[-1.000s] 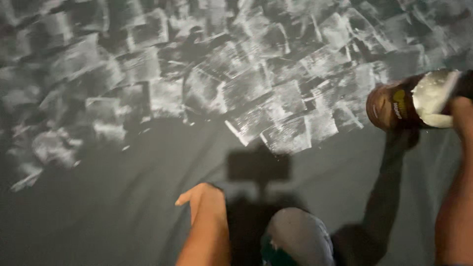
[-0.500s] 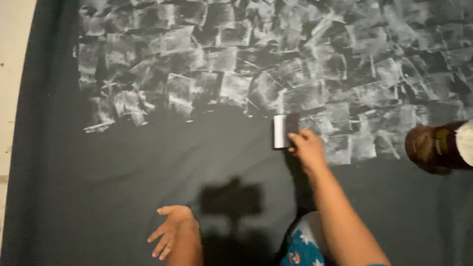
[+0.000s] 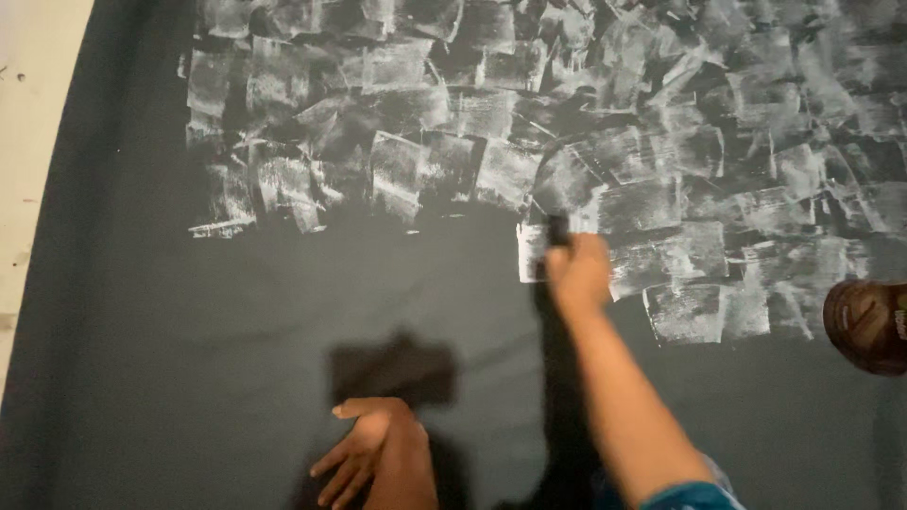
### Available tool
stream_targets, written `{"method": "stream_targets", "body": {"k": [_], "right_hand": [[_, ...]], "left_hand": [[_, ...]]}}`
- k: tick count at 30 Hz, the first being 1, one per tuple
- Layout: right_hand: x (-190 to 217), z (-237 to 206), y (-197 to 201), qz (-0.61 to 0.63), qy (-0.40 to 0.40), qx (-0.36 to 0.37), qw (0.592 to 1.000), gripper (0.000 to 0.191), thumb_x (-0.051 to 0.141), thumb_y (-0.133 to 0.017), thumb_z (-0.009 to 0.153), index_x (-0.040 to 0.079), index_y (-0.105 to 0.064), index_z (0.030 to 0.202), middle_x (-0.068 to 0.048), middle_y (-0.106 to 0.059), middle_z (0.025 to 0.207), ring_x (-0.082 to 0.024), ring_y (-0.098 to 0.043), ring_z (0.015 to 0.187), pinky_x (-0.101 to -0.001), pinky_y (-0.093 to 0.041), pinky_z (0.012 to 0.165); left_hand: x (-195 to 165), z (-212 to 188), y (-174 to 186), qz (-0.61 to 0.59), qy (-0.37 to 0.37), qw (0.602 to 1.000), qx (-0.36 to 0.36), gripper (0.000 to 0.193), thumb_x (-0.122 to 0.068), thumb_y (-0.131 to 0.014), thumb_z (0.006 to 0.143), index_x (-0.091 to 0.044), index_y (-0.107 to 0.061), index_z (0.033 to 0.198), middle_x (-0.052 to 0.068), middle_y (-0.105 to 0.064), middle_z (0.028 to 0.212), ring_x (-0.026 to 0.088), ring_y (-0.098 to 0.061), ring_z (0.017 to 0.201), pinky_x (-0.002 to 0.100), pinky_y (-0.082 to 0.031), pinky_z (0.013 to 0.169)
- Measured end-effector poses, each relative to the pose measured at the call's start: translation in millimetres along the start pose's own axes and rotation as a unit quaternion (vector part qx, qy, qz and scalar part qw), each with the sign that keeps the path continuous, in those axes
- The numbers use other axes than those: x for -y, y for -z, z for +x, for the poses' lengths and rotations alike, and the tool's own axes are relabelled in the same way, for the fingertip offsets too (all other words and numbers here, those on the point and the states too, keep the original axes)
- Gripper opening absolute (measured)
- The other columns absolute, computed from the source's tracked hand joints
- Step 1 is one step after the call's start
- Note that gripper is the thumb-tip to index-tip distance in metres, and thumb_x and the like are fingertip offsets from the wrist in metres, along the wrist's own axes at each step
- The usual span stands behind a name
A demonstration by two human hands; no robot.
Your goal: The person kneels on the floor and uses a putty knife to spread white paint onto a large dark fabric laid out on the ground. They repeatedly dip the tool into a paint can and apply the paint in short strokes, gradually covering more of the fabric surface.
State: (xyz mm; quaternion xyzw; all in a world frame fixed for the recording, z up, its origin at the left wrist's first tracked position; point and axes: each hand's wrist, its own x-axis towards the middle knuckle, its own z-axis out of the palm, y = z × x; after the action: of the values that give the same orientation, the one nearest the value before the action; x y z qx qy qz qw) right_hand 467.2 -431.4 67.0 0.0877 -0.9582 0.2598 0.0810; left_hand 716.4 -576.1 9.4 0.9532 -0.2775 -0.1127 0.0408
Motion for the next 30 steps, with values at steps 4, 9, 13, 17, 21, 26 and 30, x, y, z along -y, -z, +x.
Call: {"method": "stream_targets", "body": {"k": [4,9,13,17,21,26,30], "right_hand": [[64.9,-25.0,-46.0,0.075,0.068,0.119,0.988,0.025,0.023,-0.067,0.086,0.007,-0.067,0.105,-0.019,-0.067,0.102,-0.043,-0.064,0.094,-0.0527,-0.051,0.082],[-5.0,4.1,-15.3,0.083,-0.057,0.136,0.986,0.036,0.026,-0.066,0.084,0.004,-0.069,0.112,-0.021,-0.072,0.103,-0.040,-0.069,0.096,-0.0494,-0.053,0.084],[-134.5,15.9,65.3,-0.072,-0.139,0.006,0.988,0.035,0.031,-0.068,0.088,0.002,-0.075,0.107,-0.021,-0.073,0.099,-0.041,-0.068,0.092,-0.0517,-0.051,0.084],[-257.6,-6.7,180.7,0.026,-0.100,-0.092,0.990,0.042,0.034,-0.077,0.097,-0.001,-0.071,0.118,-0.019,-0.073,0.099,-0.032,-0.070,0.091,-0.0429,-0.053,0.085],[-350.0,-4.5,298.3,-0.019,-0.087,-0.189,0.978,0.027,0.023,-0.067,0.103,-0.003,-0.066,0.112,-0.019,-0.073,0.108,-0.034,-0.071,0.105,-0.0451,-0.054,0.094],[-407.8,49.0,368.7,-0.213,-0.122,-0.117,0.962,0.034,0.026,-0.069,0.091,-0.001,-0.071,0.113,-0.026,-0.072,0.109,-0.046,-0.068,0.104,-0.0533,-0.052,0.091],[-416.8,99.0,351.4,-0.289,-0.253,0.099,0.918,0.037,0.029,-0.076,0.082,0.010,-0.081,0.114,-0.022,-0.075,0.108,-0.044,-0.070,0.102,-0.0549,-0.054,0.088]], "left_hand": [[-8.8,-6.2,19.1,0.009,0.013,0.999,0.038,0.098,-0.066,-0.036,0.097,-0.005,-0.002,0.166,0.032,0.007,0.169,0.050,0.004,0.157,0.078,-0.005,0.120],[-4.3,-8.9,13.2,0.000,-0.013,1.000,-0.013,0.097,-0.068,-0.034,0.100,-0.006,-0.003,0.168,0.034,0.004,0.169,0.051,0.002,0.158,0.079,-0.004,0.120],[5.2,-2.7,-9.4,-0.002,-0.068,0.989,-0.131,0.097,-0.074,-0.029,0.102,-0.007,-0.005,0.168,0.036,0.000,0.168,0.054,-0.003,0.157,0.075,-0.007,0.121],[4.0,-0.5,-10.6,-0.108,-0.133,0.883,-0.437,0.092,-0.075,-0.019,0.102,-0.016,-0.003,0.171,0.028,0.001,0.172,0.050,-0.003,0.162,0.069,-0.012,0.126],[23.9,-3.5,20.0,0.048,-0.405,0.894,-0.185,0.102,-0.073,-0.037,0.095,-0.008,-0.009,0.169,0.027,0.000,0.173,0.047,-0.001,0.162,0.078,-0.012,0.121],[-4.7,-49.8,53.3,0.282,-0.667,0.669,0.165,0.120,-0.075,-0.065,0.082,-0.007,-0.014,0.167,0.020,0.003,0.174,0.040,0.003,0.163,0.085,-0.010,0.117],[-37.0,-80.7,30.0,0.391,-0.591,0.660,0.250,0.153,-0.064,-0.088,0.062,-0.004,0.013,0.159,0.030,0.023,0.164,0.053,0.015,0.153,0.080,-0.020,0.112]]}}
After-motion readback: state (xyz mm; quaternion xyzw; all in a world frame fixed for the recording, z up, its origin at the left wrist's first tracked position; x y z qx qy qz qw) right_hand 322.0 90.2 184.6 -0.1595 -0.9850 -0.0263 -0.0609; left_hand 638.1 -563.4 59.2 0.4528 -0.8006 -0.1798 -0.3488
